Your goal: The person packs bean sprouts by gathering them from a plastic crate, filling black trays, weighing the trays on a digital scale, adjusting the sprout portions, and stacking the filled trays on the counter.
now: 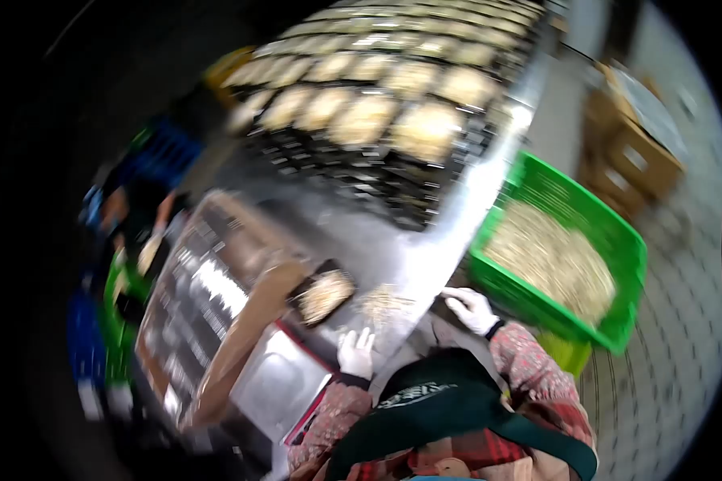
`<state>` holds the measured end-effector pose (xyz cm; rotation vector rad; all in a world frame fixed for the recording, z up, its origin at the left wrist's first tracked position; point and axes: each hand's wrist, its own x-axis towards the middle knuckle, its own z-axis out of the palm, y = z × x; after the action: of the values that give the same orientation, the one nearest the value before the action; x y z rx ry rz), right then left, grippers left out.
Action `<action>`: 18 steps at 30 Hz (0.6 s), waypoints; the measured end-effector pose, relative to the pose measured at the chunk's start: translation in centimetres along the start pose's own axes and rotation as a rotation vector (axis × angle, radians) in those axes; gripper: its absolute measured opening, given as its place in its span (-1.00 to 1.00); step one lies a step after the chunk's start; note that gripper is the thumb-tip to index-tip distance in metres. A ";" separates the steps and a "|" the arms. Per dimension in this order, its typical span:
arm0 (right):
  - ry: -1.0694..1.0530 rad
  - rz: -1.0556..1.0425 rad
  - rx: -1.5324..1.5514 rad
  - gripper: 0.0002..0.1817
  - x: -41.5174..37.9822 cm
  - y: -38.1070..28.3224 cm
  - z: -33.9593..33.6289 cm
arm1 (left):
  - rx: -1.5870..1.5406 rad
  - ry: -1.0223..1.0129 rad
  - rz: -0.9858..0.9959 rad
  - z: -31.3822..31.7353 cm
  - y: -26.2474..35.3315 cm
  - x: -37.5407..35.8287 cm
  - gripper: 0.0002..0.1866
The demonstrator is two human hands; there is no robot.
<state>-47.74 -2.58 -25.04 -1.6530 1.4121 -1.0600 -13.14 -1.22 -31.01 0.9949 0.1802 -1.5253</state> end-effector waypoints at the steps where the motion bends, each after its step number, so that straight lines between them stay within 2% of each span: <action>1: 0.074 0.060 0.041 -0.68 -2.3 -0.2 -0.1 | 0.063 0.032 -0.037 1.9 -1.1 -1.6 -0.43; 4: 0.107 0.122 -0.027 -0.69 -8.1 -0.6 -1.2 | 0.415 -0.196 -0.028 7.8 -4.1 -3.9 -0.33; 7: 0.153 0.147 -0.101 -0.70 -10.8 -2.7 -4.3 | 0.618 -0.490 0.061 13.6 -6.3 -4.6 -0.38; 9: 0.278 0.102 -0.150 -0.72 -12.0 -2.8 -7.8 | 0.711 -0.630 0.119 18.6 -8.3 -6.1 -0.36; 10: 0.417 0.071 -0.170 -0.76 -12.7 -2.9 -9.9 | 0.761 -0.697 0.124 20.6 -9.5 -6.0 -0.33; 13: 0.730 0.193 -0.240 -0.75 -15.0 -3.0 -18.5 | 0.931 -0.886 0.099 26.7 -14.0 -6.8 -0.29; 14: 0.836 0.197 -0.307 -0.73 -15.9 -1.2 -21.4 | 0.986 -0.929 0.054 28.0 -15.8 -6.2 -0.30; 16: 1.044 0.322 -0.195 -0.68 -16.8 1.6 -27.5 | 1.079 -0.985 -0.013 30.1 -20.4 -5.0 -0.33; 18: 0.978 0.586 -0.250 -0.40 -17.5 6.0 -33.6 | 1.150 -0.998 -0.111 31.8 -25.2 -4.3 -0.36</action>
<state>-81.91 13.62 -18.92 -0.7019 2.5242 -1.4194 -50.68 -11.88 -19.19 0.9041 -1.4994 -2.0575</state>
